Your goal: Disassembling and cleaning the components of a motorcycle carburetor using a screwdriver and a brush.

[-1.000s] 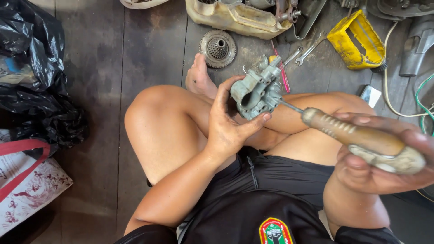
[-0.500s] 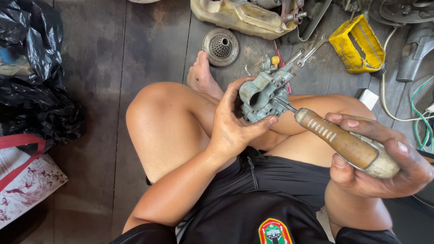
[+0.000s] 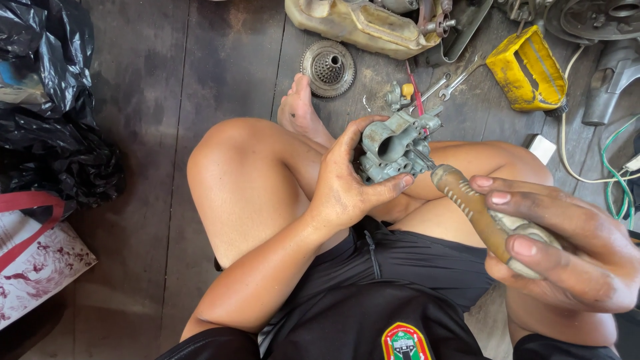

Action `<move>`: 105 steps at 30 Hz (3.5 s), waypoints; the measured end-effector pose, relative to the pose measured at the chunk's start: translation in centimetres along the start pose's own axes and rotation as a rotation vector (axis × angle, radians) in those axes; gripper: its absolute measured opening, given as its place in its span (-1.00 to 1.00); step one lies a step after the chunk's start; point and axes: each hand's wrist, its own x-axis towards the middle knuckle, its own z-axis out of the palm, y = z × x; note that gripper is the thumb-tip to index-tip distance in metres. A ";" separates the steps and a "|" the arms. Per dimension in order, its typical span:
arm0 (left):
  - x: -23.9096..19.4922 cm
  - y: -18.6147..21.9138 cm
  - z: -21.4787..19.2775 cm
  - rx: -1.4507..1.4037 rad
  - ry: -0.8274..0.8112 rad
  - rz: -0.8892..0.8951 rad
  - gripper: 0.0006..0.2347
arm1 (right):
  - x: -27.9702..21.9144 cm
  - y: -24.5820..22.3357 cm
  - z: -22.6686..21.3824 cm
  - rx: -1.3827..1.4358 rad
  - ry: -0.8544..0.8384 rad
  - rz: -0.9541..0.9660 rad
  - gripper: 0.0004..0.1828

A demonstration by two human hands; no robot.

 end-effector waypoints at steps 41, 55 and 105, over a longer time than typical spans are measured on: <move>0.4 -0.7 0.1 0.263 0.024 -0.019 -0.41 | 2.5 1.4 2.3 -0.168 0.219 0.205 -0.48; 0.3 -1.4 0.5 0.246 -0.011 -0.075 -0.41 | 5.5 -2.3 0.0 -0.661 -0.015 0.417 -0.28; 0.8 -0.7 0.3 0.439 0.056 -0.006 -0.37 | 0.1 -2.3 -0.7 -0.756 -0.171 0.486 -0.50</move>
